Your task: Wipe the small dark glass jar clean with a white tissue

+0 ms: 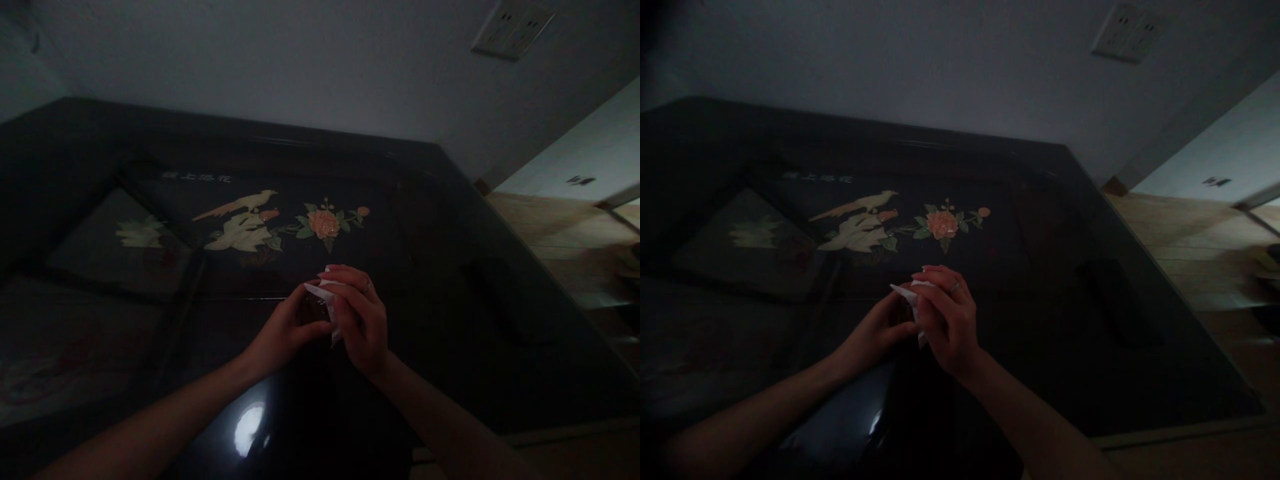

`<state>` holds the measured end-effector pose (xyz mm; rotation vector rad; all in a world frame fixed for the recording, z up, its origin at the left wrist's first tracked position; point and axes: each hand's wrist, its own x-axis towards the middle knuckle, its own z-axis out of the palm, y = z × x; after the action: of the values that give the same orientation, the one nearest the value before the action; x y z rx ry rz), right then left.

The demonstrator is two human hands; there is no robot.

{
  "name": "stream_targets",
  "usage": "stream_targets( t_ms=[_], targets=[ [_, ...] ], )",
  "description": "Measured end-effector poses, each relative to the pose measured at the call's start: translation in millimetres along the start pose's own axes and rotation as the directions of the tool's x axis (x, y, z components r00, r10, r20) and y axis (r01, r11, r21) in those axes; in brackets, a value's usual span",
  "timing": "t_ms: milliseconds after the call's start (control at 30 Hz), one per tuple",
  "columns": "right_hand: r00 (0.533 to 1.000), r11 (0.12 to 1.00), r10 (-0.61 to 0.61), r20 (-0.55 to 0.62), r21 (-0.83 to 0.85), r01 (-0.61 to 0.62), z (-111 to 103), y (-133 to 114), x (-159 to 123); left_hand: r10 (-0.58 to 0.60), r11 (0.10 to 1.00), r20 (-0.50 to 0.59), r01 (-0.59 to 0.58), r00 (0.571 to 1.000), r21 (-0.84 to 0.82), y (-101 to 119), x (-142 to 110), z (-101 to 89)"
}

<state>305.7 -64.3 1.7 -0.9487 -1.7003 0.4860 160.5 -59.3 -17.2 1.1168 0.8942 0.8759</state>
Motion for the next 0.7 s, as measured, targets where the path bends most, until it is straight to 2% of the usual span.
stream_targets(
  t_ms=[100,167,300,433,500,600,700],
  targets=[
    [0.960,0.947,0.274,-0.064,0.189,-0.258,1.2,6.0,-0.9,-0.048,0.999,-0.007,0.048,0.999,-0.016,2.2,-2.1,1.1],
    [0.927,0.907,0.371,-0.057,0.237,-0.349,0.7,10.0,-3.2,-0.068,0.998,-0.024,0.067,0.997,-0.019,3.1,-3.6,2.1],
    [0.935,0.932,0.334,-0.119,0.192,-0.308,-1.0,12.5,-7.0,-0.089,0.992,0.007,0.089,0.996,-0.087,2.0,-4.3,3.4],
    [0.941,0.929,0.329,-0.081,0.209,-0.306,0.4,2.2,-2.6,-0.035,0.995,-0.021,0.033,0.999,-0.095,-0.9,-4.4,2.5],
    [0.965,0.954,0.249,-0.084,0.192,-0.229,1.9,-4.8,1.7,0.009,0.996,-0.033,-0.011,0.999,-0.084,-2.1,-5.5,1.2],
    [0.998,0.998,0.004,-0.060,0.060,0.000,3.1,-11.6,9.1,0.089,0.993,-0.047,-0.093,0.995,-0.077,-4.2,-7.8,-1.3],
    [0.971,0.968,-0.233,0.058,-0.086,0.237,3.0,-11.7,16.4,0.159,0.986,-0.060,-0.161,0.986,-0.032,-6.5,-8.9,-3.9]
  ],
)
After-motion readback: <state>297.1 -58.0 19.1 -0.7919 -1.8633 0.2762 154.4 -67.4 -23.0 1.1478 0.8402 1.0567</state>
